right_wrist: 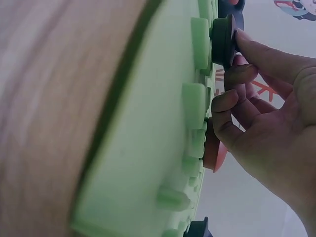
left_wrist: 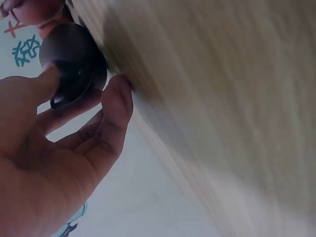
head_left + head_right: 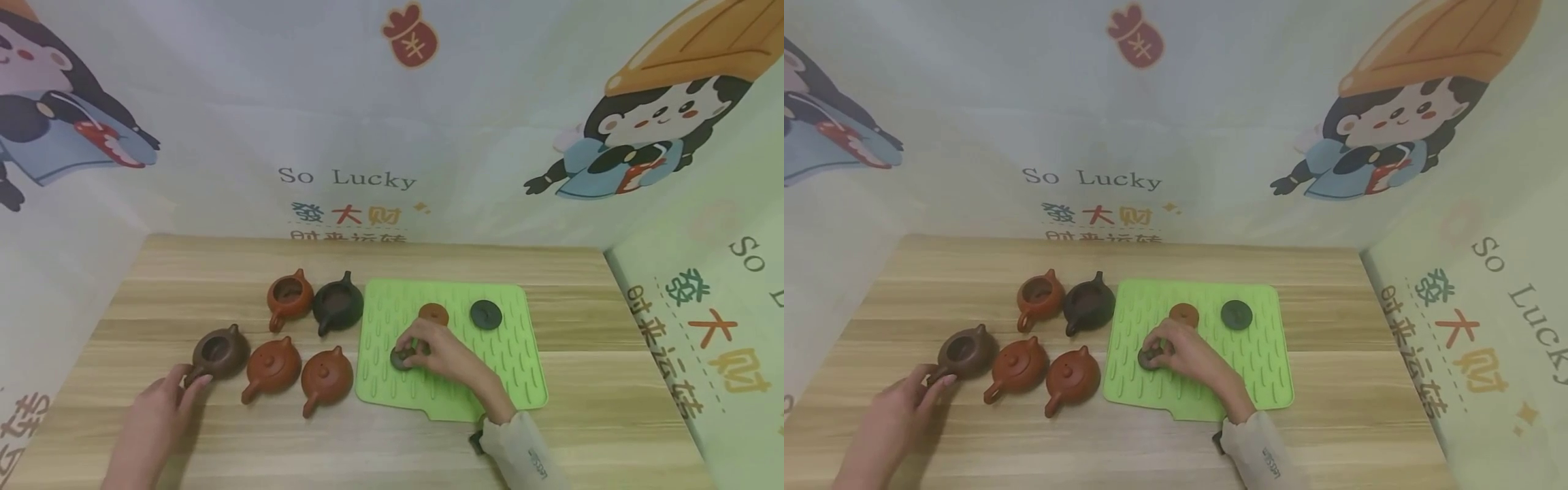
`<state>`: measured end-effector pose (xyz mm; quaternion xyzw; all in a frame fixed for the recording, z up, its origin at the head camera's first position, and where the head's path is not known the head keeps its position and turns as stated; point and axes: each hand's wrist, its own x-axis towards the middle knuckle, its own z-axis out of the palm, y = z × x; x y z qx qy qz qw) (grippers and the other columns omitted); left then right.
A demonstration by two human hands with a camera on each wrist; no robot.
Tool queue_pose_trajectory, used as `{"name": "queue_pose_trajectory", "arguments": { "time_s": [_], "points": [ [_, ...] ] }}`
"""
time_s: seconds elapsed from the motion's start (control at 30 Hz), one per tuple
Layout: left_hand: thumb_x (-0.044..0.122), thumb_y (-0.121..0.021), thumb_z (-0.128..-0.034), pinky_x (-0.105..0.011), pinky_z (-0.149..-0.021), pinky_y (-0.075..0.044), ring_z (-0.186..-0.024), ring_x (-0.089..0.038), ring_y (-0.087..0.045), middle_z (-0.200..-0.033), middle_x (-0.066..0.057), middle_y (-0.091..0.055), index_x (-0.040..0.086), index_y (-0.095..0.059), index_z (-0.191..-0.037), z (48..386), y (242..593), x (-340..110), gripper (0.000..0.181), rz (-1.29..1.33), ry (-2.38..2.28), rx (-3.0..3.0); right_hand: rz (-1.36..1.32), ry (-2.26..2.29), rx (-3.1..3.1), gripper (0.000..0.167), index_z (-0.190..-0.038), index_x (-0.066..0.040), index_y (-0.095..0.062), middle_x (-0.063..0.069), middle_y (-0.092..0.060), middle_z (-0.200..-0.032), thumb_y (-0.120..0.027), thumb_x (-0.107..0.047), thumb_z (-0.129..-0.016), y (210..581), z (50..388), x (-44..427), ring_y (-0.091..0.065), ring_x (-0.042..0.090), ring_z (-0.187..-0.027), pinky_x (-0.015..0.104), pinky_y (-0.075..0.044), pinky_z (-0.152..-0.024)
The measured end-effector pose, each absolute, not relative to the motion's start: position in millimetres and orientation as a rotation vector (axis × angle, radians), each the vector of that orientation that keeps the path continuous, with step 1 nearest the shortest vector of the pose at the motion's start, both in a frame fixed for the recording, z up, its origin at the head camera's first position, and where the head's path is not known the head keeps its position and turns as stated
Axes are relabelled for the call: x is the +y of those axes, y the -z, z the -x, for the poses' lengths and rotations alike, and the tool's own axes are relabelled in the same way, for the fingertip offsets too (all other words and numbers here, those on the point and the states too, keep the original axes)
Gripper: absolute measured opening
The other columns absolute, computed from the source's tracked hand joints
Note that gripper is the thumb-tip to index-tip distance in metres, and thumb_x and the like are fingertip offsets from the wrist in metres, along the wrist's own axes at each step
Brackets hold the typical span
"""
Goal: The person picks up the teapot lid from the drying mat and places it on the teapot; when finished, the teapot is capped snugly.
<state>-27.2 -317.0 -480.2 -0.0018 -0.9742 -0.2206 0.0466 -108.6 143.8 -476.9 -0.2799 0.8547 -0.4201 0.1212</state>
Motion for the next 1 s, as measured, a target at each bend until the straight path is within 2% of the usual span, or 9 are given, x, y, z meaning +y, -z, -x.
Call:
{"name": "queue_pose_trajectory", "arguments": {
  "time_s": [0.17,0.27,0.37,0.5,0.6,0.73,0.87,1.0],
  "points": [
    [0.015,-0.066,-0.1115,-0.069,-0.071,-0.056,-0.087,-0.06,-0.071,-0.083,-0.027,-0.07,-0.006,-0.062,-0.11,27.9,484.1,-310.8,0.021,0.023,0.649,-2.898,0.776,1.25,2.452,0.023,-0.116,-0.005,-0.077,0.007,-0.071,-0.112,-0.084,-0.002,-0.094,474.8,110.4,143.1,-0.059,0.004,-0.093,0.024,-0.054,-0.084],
    [0.012,-0.064,-0.1122,-0.067,-0.064,-0.054,-0.079,-0.058,-0.069,-0.077,-0.022,-0.065,-0.002,-0.06,-0.104,27.3,486.3,-309.8,0.017,0.031,0.654,-2.881,0.757,1.265,2.437,0.022,-0.115,-0.005,-0.077,0.007,-0.071,-0.111,-0.084,-0.002,-0.094,473.1,111.0,142.2,-0.059,0.006,-0.094,0.024,-0.053,-0.084],
    [0.016,-0.059,-0.1152,-0.064,-0.059,-0.052,-0.07,-0.051,-0.067,-0.074,-0.016,-0.06,0.0,-0.058,-0.1,26.7,491.4,-310.5,0.022,0.024,0.649,-2.871,0.744,1.264,2.44,0.021,-0.113,-0.005,-0.078,0.007,-0.072,-0.111,-0.085,-0.002,-0.094,473.0,111.6,140.6,-0.06,0.007,-0.094,0.024,-0.053,-0.084],
    [0.023,-0.051,-0.1186,-0.068,-0.062,-0.052,-0.072,-0.053,-0.067,-0.075,-0.016,-0.06,0.0,-0.058,-0.1,27.0,497.2,-312.0,0.03,0.016,0.649,-2.86,0.726,1.264,2.449,0.019,-0.112,-0.005,-0.078,0.007,-0.074,-0.112,-0.084,-0.001,-0.094,472.4,112.1,138.0,-0.059,0.007,-0.094,0.024,-0.052,-0.083],
    [0.02,-0.054,-0.1176,-0.069,-0.064,-0.053,-0.077,-0.057,-0.068,-0.076,-0.018,-0.061,-0.001,-0.059,-0.102,27.3,494.2,-310.7,0.027,0.025,0.66,-2.872,0.721,1.279,2.459,0.019,-0.111,-0.005,-0.078,0.007,-0.073,-0.111,-0.084,0.0,-0.094,470.3,113.6,136.9,-0.059,0.006,-0.092,0.024,-0.052,-0.081],
    [0.014,-0.058,-0.1151,-0.067,-0.063,-0.054,-0.076,-0.055,-0.068,-0.075,-0.016,-0.061,-0.001,-0.06,-0.102,27.9,492.1,-310.2,0.02,0.022,0.66,-2.895,0.75,1.305,2.501,0.018,-0.11,-0.004,-0.078,0.007,-0.073,-0.106,-0.084,0.001,-0.093,460.0,120.2,132.5,-0.058,0.004,-0.085,0.024,-0.053,-0.078],
    [0.019,-0.054,-0.1173,-0.067,-0.064,-0.055,-0.076,-0.054,-0.068,-0.076,-0.017,-0.061,-0.001,-0.059,-0.103,29.2,496.8,-312.9,0.025,0.02,0.663,-2.898,0.783,1.331,2.518,0.019,-0.109,-0.006,-0.079,0.006,-0.072,-0.101,-0.086,-0.001,-0.092,442.6,129.0,121.9,-0.056,0.004,-0.081,0.024,-0.052,-0.075],
    [0.031,-0.048,-0.1196,-0.065,-0.06,-0.053,-0.071,-0.051,-0.067,-0.074,-0.015,-0.06,0.0,-0.059,-0.101,29.5,506.6,-318.7,0.037,0.039,0.656,-2.854,0.828,1.338,2.499,0.019,-0.108,-0.007,-0.078,0.004,-0.07,-0.099,-0.087,-0.004,-0.092,429.4,137.2,105.5,-0.055,0.003,-0.079,0.024,-0.05,-0.074]
  ]
}}
